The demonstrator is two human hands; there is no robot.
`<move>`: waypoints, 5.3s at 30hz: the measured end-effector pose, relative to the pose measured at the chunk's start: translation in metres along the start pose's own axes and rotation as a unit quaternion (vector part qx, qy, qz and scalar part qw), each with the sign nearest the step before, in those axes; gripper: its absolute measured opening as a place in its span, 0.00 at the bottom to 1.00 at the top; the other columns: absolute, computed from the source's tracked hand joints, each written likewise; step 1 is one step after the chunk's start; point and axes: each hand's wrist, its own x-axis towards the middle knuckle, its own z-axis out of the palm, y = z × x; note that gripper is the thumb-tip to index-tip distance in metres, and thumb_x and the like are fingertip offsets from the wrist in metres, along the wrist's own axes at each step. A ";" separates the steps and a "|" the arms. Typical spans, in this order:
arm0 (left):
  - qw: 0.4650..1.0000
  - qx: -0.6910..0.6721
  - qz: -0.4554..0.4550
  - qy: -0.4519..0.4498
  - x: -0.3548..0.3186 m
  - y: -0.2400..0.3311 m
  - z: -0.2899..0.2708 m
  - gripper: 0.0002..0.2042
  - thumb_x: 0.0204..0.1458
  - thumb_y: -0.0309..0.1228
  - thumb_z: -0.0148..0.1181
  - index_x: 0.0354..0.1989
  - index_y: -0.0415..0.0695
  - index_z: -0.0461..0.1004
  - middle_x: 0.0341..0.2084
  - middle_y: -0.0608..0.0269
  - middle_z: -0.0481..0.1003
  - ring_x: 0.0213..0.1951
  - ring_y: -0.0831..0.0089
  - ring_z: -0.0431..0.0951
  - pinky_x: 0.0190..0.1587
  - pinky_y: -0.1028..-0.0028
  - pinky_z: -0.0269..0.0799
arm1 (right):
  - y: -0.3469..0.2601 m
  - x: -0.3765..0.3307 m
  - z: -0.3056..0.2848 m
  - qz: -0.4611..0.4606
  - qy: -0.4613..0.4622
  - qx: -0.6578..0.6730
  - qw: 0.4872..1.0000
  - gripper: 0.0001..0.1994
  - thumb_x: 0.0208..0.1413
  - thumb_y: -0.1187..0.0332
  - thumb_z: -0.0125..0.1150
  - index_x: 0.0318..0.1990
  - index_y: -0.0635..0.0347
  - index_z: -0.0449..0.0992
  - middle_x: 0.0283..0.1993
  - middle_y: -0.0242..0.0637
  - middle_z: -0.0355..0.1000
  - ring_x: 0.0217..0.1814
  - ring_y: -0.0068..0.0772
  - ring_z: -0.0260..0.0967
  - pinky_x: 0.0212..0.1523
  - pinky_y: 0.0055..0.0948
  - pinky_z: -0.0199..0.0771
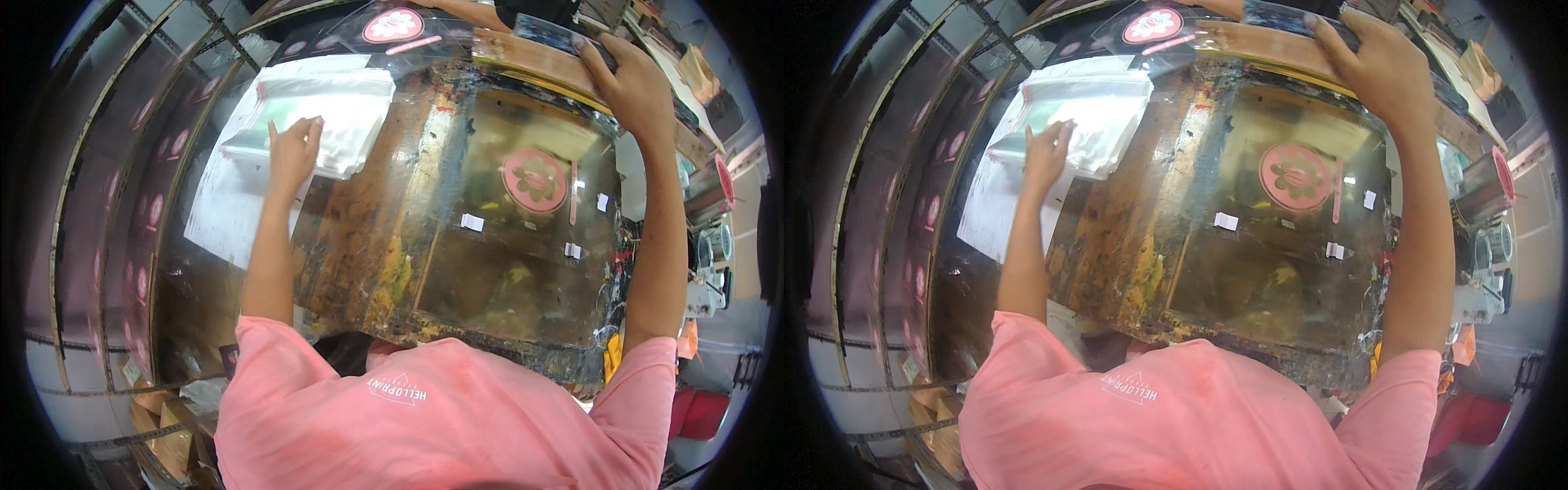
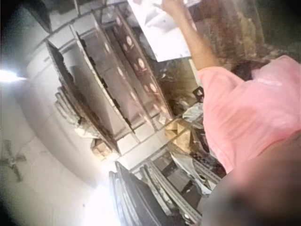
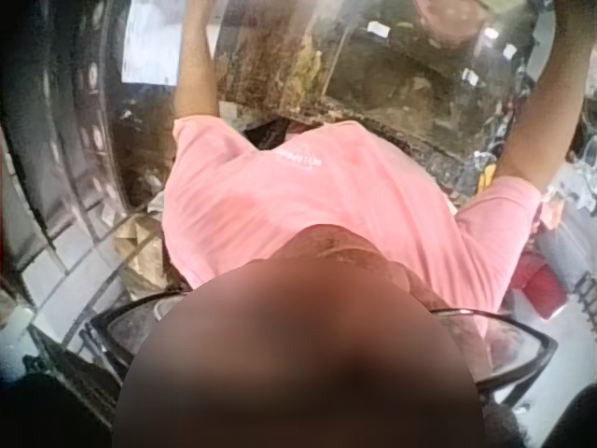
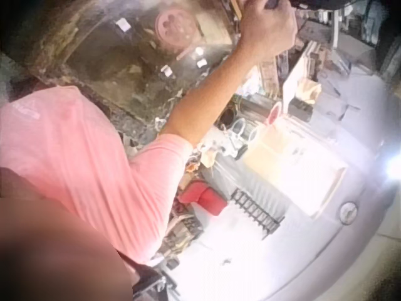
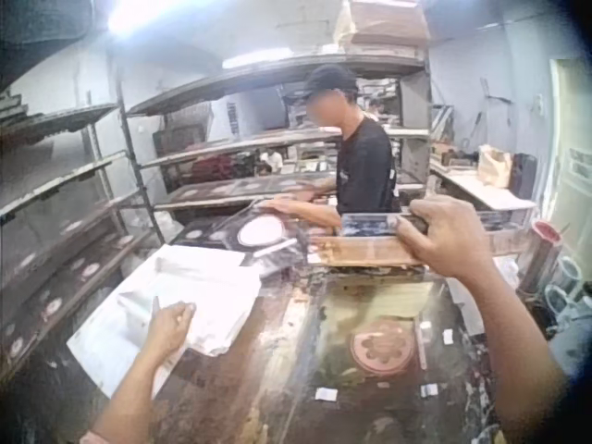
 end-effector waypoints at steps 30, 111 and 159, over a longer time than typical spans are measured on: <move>0.930 -0.103 0.329 -0.127 -0.135 0.357 0.222 0.59 0.43 0.84 0.50 0.70 0.43 0.71 0.71 0.40 0.63 0.73 0.38 0.58 0.72 0.23 0.27 | 0.014 0.022 0.000 -0.022 0.022 -0.030 0.999 0.34 0.65 0.40 0.49 0.35 0.69 0.87 0.40 0.61 0.82 0.46 0.60 0.82 0.53 0.51 0.80; 0.969 -0.230 0.084 0.034 -0.042 0.227 0.114 0.34 0.57 0.49 0.70 0.64 0.35 0.76 0.59 0.44 0.79 0.65 0.50 0.75 0.78 0.47 0.46 | -0.025 0.019 -0.014 -0.033 0.084 0.054 0.994 0.26 0.66 0.51 0.55 0.25 0.66 0.78 0.18 0.46 0.70 0.22 0.47 0.71 0.30 0.44 0.69; 0.943 0.028 0.293 -0.158 -0.101 0.251 0.182 0.58 0.48 0.81 0.50 0.77 0.45 0.61 0.78 0.39 0.54 0.78 0.36 0.52 0.76 0.32 0.30 | -0.004 -0.007 -0.003 -0.024 0.052 0.012 0.998 0.34 0.64 0.38 0.53 0.29 0.66 0.85 0.30 0.57 0.81 0.36 0.57 0.82 0.44 0.51 0.79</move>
